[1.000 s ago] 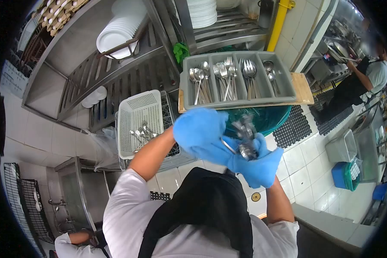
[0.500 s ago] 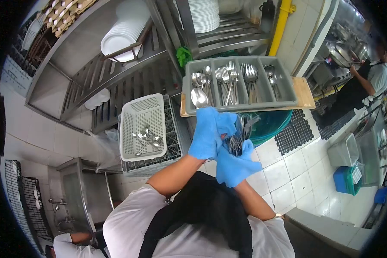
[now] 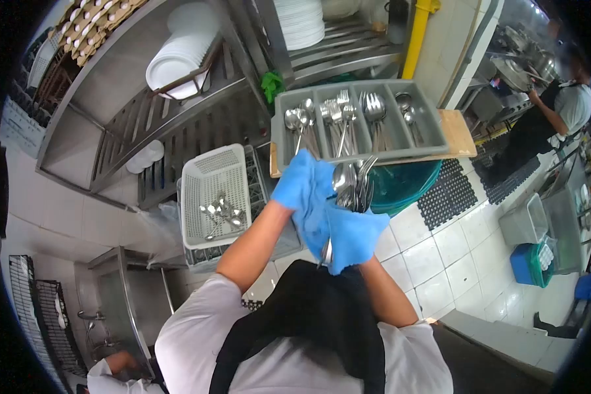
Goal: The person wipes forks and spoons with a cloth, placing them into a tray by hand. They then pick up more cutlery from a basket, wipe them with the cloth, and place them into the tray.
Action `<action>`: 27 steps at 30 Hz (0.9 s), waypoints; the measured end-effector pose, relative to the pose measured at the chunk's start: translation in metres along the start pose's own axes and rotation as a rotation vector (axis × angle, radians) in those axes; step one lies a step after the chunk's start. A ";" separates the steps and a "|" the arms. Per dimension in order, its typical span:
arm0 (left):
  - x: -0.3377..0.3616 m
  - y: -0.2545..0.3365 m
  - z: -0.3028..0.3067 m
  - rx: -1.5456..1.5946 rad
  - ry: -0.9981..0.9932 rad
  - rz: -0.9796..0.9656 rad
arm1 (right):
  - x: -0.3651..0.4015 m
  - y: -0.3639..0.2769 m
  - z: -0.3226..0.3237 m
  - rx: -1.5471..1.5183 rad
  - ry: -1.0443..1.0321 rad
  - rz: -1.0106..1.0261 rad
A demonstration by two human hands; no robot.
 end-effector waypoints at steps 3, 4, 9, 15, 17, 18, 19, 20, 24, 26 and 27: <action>0.022 0.034 -0.019 -0.241 -0.299 -0.425 | -0.013 -0.010 -0.006 0.500 -0.145 0.036; 0.033 0.045 -0.031 -0.787 -0.147 -0.542 | -0.009 -0.010 -0.004 0.222 -0.078 0.004; 0.028 0.041 -0.043 -1.013 0.210 -0.642 | -0.013 -0.078 0.003 0.316 0.166 -0.064; 0.031 0.063 -0.017 0.283 0.381 -0.259 | 0.009 -0.064 0.011 0.465 -0.128 0.025; 0.033 0.078 -0.009 0.048 0.370 -0.225 | 0.019 -0.086 -0.004 0.854 -0.366 0.435; 0.035 0.083 -0.019 0.024 0.395 -0.188 | 0.016 -0.081 0.007 0.239 -0.165 0.078; 0.022 0.055 0.004 -0.519 0.453 -0.494 | 0.020 -0.071 0.014 -0.381 0.055 -0.254; 0.023 0.073 -0.009 -0.985 0.250 -0.527 | 0.019 -0.092 0.022 -0.121 -0.016 -0.203; 0.035 0.043 0.012 -0.683 -0.297 -0.049 | 0.010 -0.115 0.066 -0.004 -0.067 -0.513; 0.034 -0.007 0.019 -0.569 -0.563 0.074 | 0.007 -0.130 0.074 0.708 -0.274 -0.212; 0.027 0.021 0.006 -0.568 -0.553 0.071 | 0.007 -0.135 0.074 0.710 -0.282 -0.205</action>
Point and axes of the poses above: each hand's wrist, its own x-axis away from the middle knuckle, its own z-axis out of the back of the hand, y = z × x, the point moved 6 cm from there along -x, towards the middle knuckle, and after that the axes turned 5 degrees about z, right-handed, at the moved point
